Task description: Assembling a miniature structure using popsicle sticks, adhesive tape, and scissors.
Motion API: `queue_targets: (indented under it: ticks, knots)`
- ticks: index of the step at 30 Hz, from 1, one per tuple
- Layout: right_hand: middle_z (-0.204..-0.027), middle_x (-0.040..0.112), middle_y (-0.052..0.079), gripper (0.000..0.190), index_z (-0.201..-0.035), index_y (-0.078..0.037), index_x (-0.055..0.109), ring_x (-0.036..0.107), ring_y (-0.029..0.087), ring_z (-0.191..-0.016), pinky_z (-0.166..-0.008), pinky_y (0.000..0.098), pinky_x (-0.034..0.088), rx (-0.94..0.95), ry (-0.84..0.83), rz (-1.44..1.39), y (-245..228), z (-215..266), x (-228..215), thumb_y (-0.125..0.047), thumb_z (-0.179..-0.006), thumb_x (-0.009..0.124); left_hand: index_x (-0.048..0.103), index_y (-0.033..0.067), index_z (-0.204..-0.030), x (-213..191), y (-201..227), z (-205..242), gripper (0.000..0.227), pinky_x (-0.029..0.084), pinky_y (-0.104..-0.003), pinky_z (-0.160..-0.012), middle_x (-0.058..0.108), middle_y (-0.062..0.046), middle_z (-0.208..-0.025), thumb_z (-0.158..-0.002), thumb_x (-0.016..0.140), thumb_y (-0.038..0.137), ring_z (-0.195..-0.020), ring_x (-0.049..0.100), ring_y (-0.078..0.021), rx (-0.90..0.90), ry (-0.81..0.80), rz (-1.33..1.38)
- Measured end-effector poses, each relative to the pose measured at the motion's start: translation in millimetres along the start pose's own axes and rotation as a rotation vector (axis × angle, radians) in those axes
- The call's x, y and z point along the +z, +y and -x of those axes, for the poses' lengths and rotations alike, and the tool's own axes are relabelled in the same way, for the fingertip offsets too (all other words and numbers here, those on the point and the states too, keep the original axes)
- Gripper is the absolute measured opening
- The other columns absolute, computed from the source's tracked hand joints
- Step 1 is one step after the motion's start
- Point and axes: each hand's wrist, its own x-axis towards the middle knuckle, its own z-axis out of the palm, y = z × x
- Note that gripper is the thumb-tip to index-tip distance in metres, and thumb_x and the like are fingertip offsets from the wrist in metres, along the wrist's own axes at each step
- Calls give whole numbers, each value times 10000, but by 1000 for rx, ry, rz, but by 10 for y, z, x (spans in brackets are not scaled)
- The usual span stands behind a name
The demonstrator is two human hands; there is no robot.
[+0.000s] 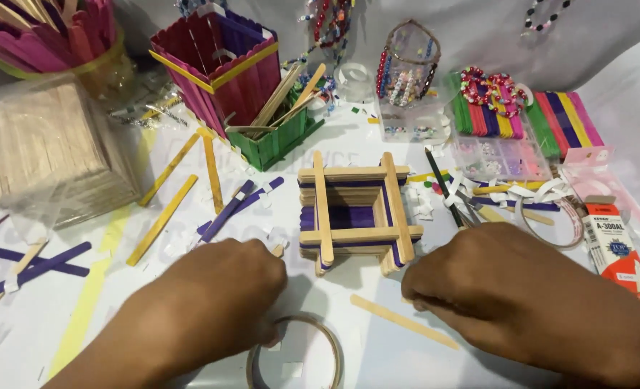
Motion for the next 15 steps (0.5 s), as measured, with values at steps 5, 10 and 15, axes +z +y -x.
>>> queue_targets:
  ticks: [5,10,15]
  knots:
    - [-735,752,28,215,-950,-246,716,685,316,-652,-624,460,488,-194,-20,-225,-60,-89,-38,-358,-988,537,733,127,-917,37,-3,9,189,558,-494,-731,692,-111,-978,-862,709,306,-911,681,-360,117,24,-13]
    - [-823,819,-16,136,-954,-142,772,660,149,-526,-483,277,499,-448,245,-603,-153,-110,-248,-102,-880,665,722,216,-814,-52,-114,254,55,514,-450,-594,744,-53,-743,-824,690,259,-698,703,-334,404,303,133]
    - [-803,818,-19,123,-813,-134,737,572,70,-474,-430,219,471,-416,384,-819,-200,-55,-254,-27,-781,686,665,75,-997,-159,-19,340,167,527,-348,-562,691,-53,-743,-1020,575,215,-568,670,-256,1003,580,524]
